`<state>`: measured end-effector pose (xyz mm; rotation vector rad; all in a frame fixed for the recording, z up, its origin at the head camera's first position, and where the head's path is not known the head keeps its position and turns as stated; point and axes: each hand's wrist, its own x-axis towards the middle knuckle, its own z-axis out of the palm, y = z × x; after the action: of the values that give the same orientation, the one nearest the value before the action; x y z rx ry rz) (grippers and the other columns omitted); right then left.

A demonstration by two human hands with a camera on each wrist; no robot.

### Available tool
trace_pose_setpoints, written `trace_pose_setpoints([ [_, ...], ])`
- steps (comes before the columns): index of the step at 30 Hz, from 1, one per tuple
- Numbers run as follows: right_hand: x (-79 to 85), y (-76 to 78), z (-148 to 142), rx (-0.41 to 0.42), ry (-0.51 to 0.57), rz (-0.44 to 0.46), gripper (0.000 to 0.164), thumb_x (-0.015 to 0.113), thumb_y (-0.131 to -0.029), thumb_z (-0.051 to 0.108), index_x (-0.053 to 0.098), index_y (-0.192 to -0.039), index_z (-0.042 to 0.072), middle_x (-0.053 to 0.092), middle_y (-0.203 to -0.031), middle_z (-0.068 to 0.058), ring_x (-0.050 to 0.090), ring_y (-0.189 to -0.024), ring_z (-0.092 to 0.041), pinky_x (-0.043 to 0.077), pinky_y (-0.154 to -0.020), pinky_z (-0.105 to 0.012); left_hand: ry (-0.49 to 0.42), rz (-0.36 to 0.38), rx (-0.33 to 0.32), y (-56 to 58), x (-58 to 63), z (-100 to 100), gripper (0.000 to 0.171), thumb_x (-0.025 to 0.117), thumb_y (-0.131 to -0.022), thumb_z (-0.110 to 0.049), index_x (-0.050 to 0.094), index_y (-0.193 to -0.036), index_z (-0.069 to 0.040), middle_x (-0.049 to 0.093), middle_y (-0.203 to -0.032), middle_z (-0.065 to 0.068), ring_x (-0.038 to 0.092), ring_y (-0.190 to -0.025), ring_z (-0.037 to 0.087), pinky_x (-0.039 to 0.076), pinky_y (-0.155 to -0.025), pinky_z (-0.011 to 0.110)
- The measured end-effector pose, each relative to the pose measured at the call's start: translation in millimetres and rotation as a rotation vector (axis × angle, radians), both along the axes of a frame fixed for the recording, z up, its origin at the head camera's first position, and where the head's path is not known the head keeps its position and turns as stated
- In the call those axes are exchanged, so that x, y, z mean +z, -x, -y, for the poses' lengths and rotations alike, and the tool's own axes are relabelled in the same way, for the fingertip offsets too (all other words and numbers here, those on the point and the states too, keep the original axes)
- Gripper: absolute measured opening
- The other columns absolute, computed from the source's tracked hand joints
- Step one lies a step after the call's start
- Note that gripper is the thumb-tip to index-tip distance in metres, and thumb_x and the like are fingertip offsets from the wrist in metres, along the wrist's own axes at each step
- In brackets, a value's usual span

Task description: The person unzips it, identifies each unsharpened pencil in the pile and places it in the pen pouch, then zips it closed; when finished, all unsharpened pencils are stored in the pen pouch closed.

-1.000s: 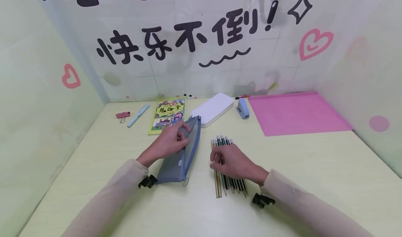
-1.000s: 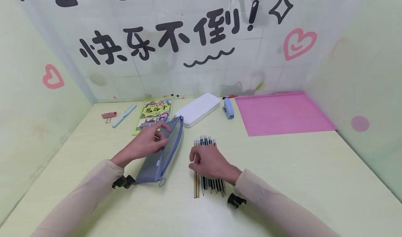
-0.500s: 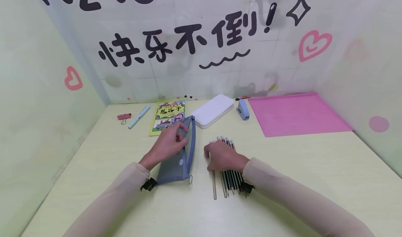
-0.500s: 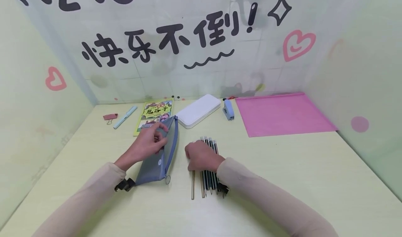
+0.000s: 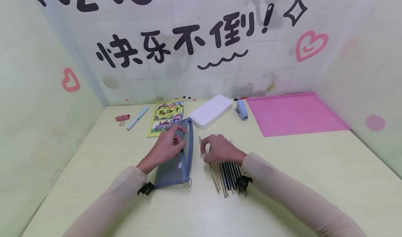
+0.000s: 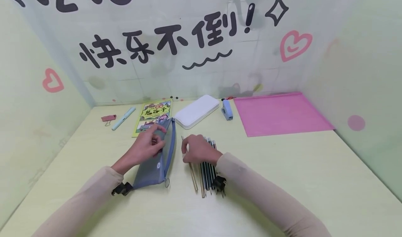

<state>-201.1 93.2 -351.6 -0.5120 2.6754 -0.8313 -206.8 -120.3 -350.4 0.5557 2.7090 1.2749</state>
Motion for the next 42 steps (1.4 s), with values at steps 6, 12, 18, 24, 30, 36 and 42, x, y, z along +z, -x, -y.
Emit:
trace_pose_setpoints([
  [6,10.5,12.1,-4.4,-0.161,0.282,-0.060,0.021,0.072,-0.081,0.009,0.070,-0.102,0.011,0.073,-0.075,-0.005,0.061,-0.062,-0.014,0.044,-0.054,-0.025,0.010,-0.016,-0.033,-6.9,3.6,-6.7,0.034,0.057,-0.092,-0.007,0.053,-0.126,-0.009,0.059,-0.066,0.001,0.055,-0.053,0.014,0.043,-0.049,0.025],
  [12,11.9,14.9,5.6,-0.333,0.516,-0.220,0.021,0.069,-0.085,0.012,0.069,-0.106,0.011,0.075,-0.086,-0.010,0.065,-0.070,-0.017,0.047,-0.057,-0.025,0.068,-0.119,-0.058,-9.4,5.8,-13.5,0.033,0.058,-0.092,-0.007,0.054,-0.124,-0.005,0.056,-0.064,-0.001,0.050,-0.055,0.011,0.039,-0.049,0.022],
  [18,6.5,11.6,16.5,-0.360,0.568,-0.209,0.020,0.069,-0.085,0.012,0.069,-0.105,0.013,0.074,-0.085,-0.009,0.066,-0.074,-0.018,0.048,-0.060,-0.025,0.081,-0.173,-0.059,-10.0,4.9,-16.2,0.027,0.058,-0.091,-0.005,0.056,-0.118,-0.006,0.057,-0.065,0.000,0.049,-0.054,0.009,0.040,-0.049,0.021],
  [24,-4.2,0.6,23.5,-0.189,0.466,-0.174,0.025,0.068,-0.081,0.006,0.071,-0.106,0.009,0.073,-0.079,-0.006,0.062,-0.064,-0.012,0.049,-0.056,-0.023,0.065,-0.172,-0.058,-11.3,9.4,-15.5,0.008,0.056,-0.091,-0.004,0.048,-0.092,-0.008,0.050,-0.068,0.001,0.048,-0.058,0.010,0.037,-0.049,0.020],
  [30,-2.6,-9.5,23.3,-0.048,0.374,-0.167,0.030,0.071,-0.082,0.006,0.073,-0.112,0.007,0.073,-0.078,-0.003,0.061,-0.063,-0.008,0.051,-0.054,-0.022,0.066,-0.237,-0.153,-14.0,9.8,-11.9,0.018,0.054,-0.092,-0.002,0.043,-0.079,-0.009,0.041,-0.063,-0.003,0.042,-0.055,0.007,0.031,-0.050,0.018],
  [36,-0.5,-7.6,21.5,-0.017,0.338,-0.153,0.027,0.069,-0.084,0.004,0.070,-0.111,0.006,0.074,-0.079,-0.005,0.064,-0.064,-0.008,0.053,-0.057,-0.022,0.026,-0.189,-0.188,-12.5,6.3,-12.2,0.020,0.054,-0.096,-0.004,0.043,-0.080,-0.009,0.038,-0.064,-0.003,0.040,-0.055,0.007,0.031,-0.050,0.018],
  [42,1.8,-9.2,18.2,-0.028,0.335,-0.159,0.021,0.069,-0.087,0.005,0.067,-0.108,0.008,0.075,-0.081,-0.005,0.066,-0.067,-0.008,0.056,-0.061,-0.022,-0.003,-0.118,-0.162,-10.8,5.8,-12.6,0.019,0.055,-0.097,-0.006,0.043,-0.082,-0.009,0.040,-0.066,-0.002,0.042,-0.058,0.010,0.031,-0.050,0.019],
])
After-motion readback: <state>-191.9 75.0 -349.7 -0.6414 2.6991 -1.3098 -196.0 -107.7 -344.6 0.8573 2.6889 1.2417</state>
